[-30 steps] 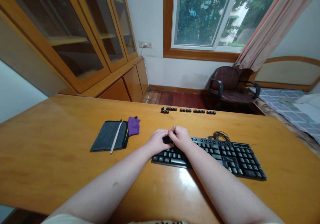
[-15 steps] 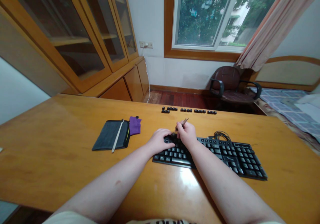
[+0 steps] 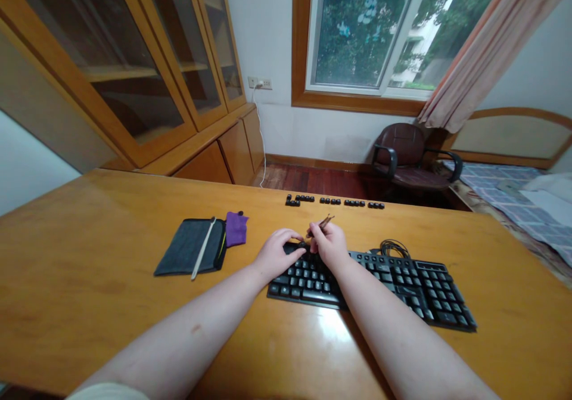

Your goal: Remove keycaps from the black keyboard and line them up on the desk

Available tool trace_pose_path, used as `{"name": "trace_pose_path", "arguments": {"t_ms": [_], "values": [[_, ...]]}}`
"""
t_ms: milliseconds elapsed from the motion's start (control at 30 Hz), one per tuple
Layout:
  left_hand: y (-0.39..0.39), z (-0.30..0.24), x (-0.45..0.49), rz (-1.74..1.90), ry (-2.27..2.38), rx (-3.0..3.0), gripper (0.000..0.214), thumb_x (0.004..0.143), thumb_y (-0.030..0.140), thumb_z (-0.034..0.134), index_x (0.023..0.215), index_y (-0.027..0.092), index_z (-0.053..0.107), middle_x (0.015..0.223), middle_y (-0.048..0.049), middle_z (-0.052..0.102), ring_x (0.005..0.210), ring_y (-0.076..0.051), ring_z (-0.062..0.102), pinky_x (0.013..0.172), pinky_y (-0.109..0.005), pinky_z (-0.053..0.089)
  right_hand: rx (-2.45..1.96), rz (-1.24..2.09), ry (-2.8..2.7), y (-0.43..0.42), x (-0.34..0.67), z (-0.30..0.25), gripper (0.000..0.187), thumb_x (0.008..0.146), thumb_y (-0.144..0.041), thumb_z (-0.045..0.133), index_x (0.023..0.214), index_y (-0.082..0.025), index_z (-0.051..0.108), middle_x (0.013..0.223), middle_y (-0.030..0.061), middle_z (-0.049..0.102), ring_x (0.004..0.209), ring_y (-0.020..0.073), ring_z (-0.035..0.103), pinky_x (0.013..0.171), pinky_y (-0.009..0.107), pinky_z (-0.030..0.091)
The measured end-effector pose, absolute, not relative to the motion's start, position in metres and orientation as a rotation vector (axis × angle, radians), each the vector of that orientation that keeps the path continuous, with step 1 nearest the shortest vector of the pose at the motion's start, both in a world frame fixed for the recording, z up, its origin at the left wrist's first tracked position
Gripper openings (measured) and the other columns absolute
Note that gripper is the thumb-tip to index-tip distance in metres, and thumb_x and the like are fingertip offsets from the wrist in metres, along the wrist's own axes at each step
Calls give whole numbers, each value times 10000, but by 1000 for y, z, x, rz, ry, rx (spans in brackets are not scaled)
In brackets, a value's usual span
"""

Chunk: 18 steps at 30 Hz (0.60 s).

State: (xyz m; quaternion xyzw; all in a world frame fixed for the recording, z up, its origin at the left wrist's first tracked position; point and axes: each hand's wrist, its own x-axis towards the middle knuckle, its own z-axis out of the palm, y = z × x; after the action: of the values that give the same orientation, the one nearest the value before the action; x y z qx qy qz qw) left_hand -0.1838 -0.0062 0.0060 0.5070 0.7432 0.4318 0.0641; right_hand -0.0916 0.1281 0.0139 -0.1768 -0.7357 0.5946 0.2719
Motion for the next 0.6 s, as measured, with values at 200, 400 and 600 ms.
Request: {"name": "trace_pose_path", "arguments": {"t_ms": [200, 400, 600], "values": [[-6, 7, -181, 1299, 2279, 1511, 171, 739, 262, 619, 899, 203, 614, 905, -37, 648, 902, -194, 584, 843, -357, 464, -457, 1619, -2027, 128, -92, 10, 399, 798, -541, 490, 682, -168, 571, 386, -31, 499, 335, 108, 490, 377, 210, 400], [-7, 3, -181, 1344, 2262, 1522, 171, 753, 246, 607, 914, 192, 614, 930, -37, 658, 903, -177, 597, 850, -330, 471, -421, 1423, -2100, 133, -94, 9, 369, 808, -486, 502, 683, -156, 610, 623, 43, 638, 571, 150, 605, 551, 247, 478], [-7, 0, -181, 1402, 2271, 1449, 202, 754, 210, 589, 953, 189, 615, 941, -33, 662, 887, -167, 607, 844, -323, 486, -414, 1414, -2133, 134, -95, 11, 349, 824, -456, 488, 693, -158, 616, 626, 37, 623, 562, 142, 585, 549, 244, 466]]}}
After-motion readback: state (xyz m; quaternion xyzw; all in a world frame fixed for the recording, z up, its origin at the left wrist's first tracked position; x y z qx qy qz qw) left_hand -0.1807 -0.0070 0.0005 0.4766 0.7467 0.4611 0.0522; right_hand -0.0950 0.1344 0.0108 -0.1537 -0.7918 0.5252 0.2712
